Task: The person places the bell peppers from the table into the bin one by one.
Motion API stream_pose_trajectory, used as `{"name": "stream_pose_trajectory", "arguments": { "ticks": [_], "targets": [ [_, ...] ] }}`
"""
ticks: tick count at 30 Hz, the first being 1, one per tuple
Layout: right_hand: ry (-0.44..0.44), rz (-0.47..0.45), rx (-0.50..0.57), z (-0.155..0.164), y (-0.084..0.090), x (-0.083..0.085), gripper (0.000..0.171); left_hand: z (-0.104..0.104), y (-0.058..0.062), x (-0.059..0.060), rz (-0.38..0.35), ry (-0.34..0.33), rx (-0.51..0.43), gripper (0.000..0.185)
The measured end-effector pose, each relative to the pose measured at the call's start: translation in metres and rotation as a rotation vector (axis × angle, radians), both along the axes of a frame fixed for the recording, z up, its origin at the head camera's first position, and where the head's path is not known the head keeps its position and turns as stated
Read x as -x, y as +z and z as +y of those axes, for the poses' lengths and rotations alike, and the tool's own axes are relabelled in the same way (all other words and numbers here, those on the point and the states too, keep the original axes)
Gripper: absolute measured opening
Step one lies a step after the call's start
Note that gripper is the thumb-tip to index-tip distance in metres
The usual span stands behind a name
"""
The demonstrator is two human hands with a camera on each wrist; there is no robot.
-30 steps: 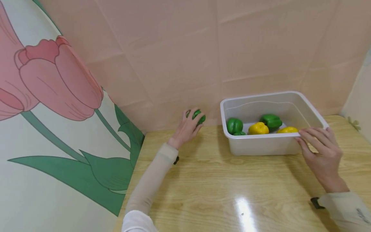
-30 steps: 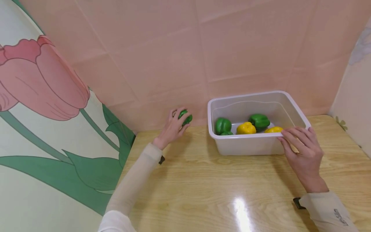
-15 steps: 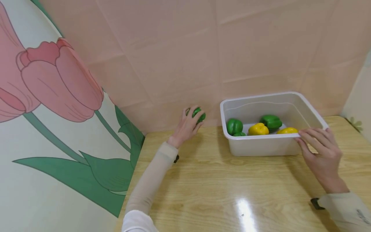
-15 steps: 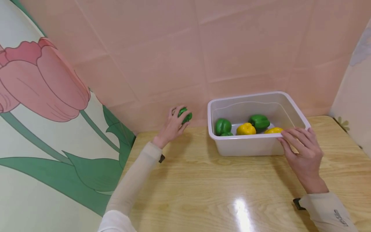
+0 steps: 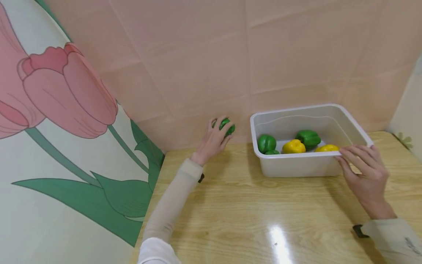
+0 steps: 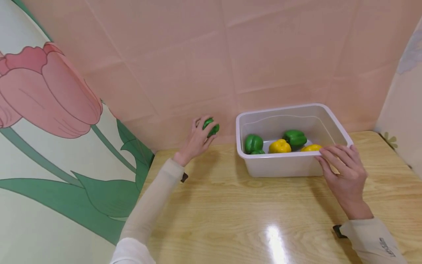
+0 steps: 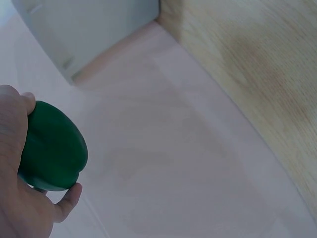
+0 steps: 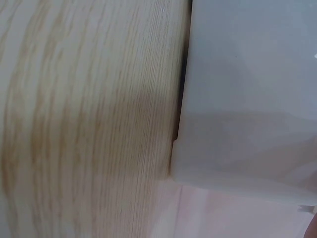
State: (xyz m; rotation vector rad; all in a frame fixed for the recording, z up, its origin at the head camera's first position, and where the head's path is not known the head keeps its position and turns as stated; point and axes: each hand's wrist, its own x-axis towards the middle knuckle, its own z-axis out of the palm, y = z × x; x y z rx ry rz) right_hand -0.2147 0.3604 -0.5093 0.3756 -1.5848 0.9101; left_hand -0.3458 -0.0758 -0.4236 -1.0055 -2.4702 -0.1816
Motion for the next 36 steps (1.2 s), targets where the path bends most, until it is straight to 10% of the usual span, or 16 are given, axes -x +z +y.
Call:
{"name": "stream_pose_trajectory", "arguments": {
  "ticks": [36],
  "targets": [
    [-0.005, -0.006, 0.008, -0.001, 0.0, 0.001, 0.025, 0.036, 0.03, 0.004, 0.052, -0.067, -0.021, 0.045]
  ]
}}
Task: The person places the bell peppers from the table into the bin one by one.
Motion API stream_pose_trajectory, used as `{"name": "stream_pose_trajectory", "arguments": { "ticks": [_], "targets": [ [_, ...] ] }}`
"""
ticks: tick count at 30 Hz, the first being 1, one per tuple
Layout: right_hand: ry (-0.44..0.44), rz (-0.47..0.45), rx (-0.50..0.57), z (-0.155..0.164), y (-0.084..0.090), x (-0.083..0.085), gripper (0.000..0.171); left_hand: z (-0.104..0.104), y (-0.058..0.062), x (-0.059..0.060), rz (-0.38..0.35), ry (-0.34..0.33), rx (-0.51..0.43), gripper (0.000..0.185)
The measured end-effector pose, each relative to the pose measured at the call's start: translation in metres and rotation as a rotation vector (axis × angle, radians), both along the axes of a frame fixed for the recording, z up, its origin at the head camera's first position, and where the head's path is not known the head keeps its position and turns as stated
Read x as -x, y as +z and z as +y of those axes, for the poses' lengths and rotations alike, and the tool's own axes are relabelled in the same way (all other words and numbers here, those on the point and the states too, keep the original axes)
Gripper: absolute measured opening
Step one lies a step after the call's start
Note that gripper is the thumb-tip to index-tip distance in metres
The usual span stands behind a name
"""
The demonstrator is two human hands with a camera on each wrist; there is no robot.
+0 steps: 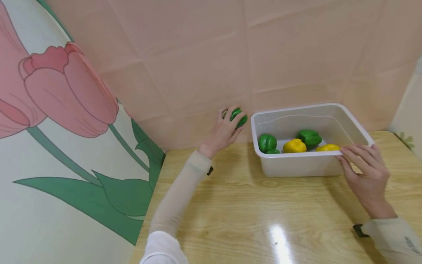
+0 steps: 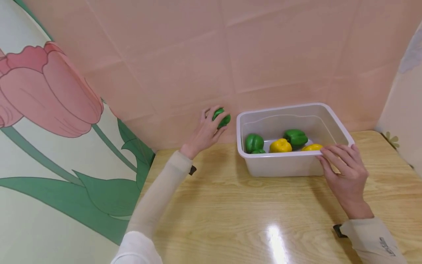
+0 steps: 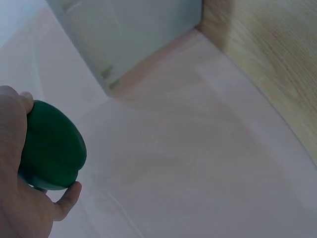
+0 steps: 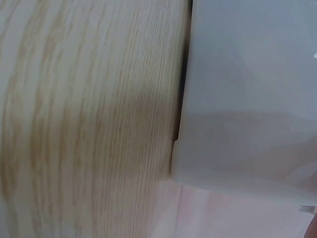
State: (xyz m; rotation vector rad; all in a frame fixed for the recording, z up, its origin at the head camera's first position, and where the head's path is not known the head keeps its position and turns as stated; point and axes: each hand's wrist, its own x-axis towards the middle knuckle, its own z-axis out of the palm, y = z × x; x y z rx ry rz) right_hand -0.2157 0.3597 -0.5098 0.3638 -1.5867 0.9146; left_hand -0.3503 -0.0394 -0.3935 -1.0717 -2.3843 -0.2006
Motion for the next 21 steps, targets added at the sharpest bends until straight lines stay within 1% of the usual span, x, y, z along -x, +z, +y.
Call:
{"name": "stream_pose_trajectory", "arguments": {
  "ticks": [9, 17, 21],
  "targets": [
    [-0.004, -0.005, -0.002, 0.0, 0.0, 0.0, 0.023, 0.013, 0.008, -0.001, 0.006, 0.001, -0.028, 0.046],
    [-0.004, 0.001, 0.002, -0.001, 0.0, 0.0, 0.023, 0.02, 0.008, 0.002, -0.003, 0.006, -0.035, 0.048],
    [-0.001, 0.002, 0.007, -0.001, 0.001, -0.001, 0.023, 0.026, 0.005, 0.002, -0.002, -0.001, -0.033, 0.05]
  ]
}}
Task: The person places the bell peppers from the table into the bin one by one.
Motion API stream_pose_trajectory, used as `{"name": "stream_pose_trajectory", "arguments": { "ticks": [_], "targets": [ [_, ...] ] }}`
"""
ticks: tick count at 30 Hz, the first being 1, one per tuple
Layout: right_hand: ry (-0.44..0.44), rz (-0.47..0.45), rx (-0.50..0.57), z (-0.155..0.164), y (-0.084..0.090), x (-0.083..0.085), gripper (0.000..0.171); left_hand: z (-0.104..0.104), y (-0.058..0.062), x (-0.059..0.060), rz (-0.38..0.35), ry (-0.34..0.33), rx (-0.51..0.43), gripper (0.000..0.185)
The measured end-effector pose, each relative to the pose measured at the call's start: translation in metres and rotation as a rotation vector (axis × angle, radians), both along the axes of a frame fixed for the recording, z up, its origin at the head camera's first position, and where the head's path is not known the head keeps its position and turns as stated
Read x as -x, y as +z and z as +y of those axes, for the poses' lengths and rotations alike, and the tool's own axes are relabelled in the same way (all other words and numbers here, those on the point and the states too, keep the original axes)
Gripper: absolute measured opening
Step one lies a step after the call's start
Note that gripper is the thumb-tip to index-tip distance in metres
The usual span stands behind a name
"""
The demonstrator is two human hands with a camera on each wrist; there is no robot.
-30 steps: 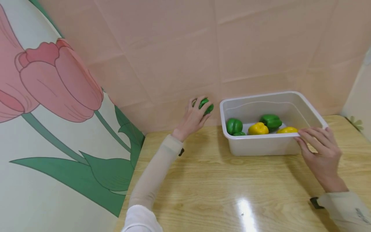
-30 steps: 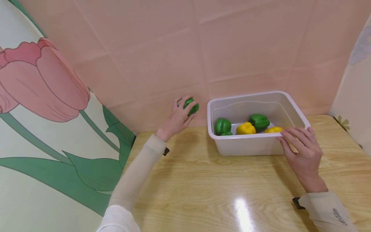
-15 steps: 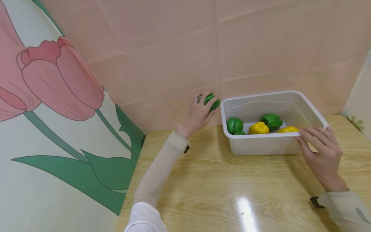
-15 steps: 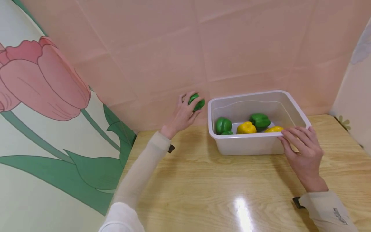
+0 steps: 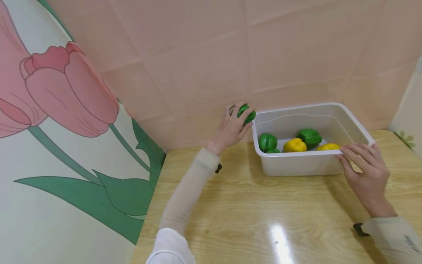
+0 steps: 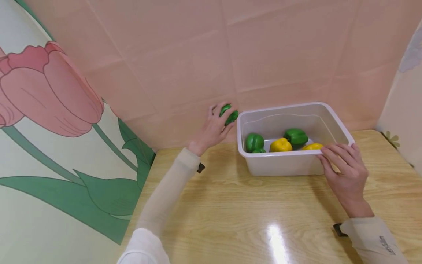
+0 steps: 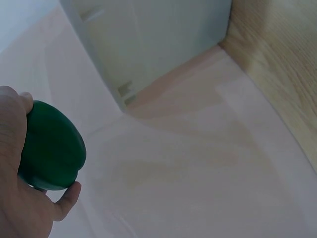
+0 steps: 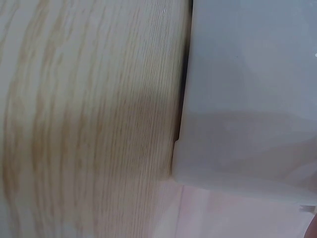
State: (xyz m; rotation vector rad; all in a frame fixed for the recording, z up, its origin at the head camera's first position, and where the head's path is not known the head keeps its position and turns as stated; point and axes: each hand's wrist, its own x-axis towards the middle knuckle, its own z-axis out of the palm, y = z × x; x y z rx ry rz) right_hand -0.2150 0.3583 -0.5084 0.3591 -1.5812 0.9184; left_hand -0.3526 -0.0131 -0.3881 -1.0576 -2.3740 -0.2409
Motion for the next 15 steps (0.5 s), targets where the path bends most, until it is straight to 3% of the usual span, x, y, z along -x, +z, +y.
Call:
{"name": "stream_pose_trajectory", "arguments": {
  "ticks": [15],
  "targets": [
    [0.005, 0.023, -0.001, 0.0, 0.002, 0.0, 0.022, 0.023, 0.004, -0.001, -0.024, -0.024, -0.018, 0.051]
  ]
}}
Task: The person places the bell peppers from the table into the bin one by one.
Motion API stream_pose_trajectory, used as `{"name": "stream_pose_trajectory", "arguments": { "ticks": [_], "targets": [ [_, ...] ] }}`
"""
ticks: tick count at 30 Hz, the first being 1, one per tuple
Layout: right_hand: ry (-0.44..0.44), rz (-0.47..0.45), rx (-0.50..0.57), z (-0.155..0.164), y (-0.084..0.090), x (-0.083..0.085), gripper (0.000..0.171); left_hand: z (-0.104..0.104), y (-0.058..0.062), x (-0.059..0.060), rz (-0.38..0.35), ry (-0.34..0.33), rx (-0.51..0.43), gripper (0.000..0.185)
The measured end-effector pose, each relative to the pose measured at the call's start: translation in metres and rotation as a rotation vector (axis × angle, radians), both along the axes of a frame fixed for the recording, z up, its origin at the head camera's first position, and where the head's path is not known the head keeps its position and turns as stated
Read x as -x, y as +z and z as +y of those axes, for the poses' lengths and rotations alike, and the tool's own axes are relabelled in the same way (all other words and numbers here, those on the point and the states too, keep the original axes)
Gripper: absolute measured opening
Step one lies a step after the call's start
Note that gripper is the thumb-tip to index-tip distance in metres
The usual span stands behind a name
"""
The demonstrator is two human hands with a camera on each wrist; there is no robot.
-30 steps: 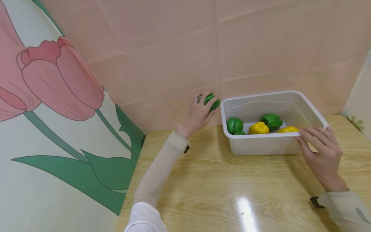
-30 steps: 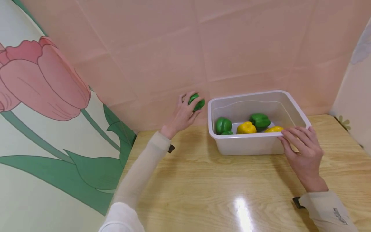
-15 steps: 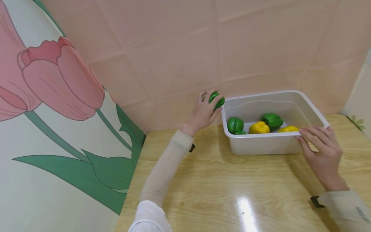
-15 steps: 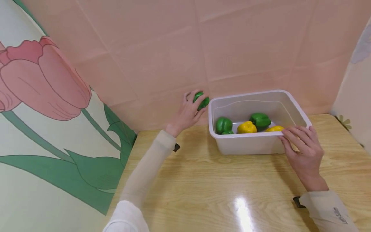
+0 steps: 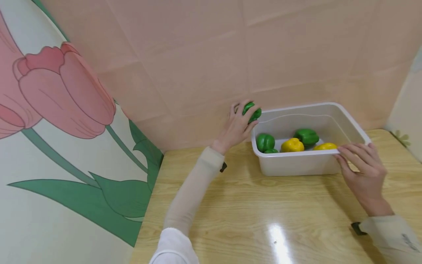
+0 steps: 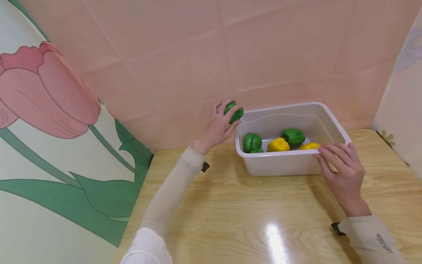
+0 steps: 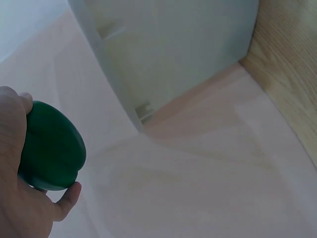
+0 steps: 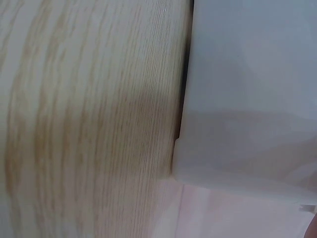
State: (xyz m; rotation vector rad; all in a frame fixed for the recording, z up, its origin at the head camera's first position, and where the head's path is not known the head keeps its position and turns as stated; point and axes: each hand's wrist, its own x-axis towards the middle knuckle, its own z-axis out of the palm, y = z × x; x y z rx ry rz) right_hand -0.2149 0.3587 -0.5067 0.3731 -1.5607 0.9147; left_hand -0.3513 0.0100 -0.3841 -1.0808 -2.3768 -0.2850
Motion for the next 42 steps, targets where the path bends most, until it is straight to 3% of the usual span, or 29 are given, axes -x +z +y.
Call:
{"name": "stream_pose_trajectory", "arguments": {
  "ticks": [7, 27, 42],
  "targets": [
    [-0.003, -0.014, -0.002, -0.001, 0.0, -0.002, 0.022, 0.008, 0.004, 0.0, 0.022, 0.001, 0.052, 0.051],
    [-0.014, -0.022, -0.003, 0.0, -0.002, 0.0, 0.022, 0.033, 0.004, 0.0, 0.036, -0.035, 0.066, 0.051],
    [-0.003, -0.026, 0.001, 0.0, -0.002, 0.0, 0.022, 0.046, 0.018, 0.001, 0.018, -0.062, 0.09, 0.052]
  ]
}}
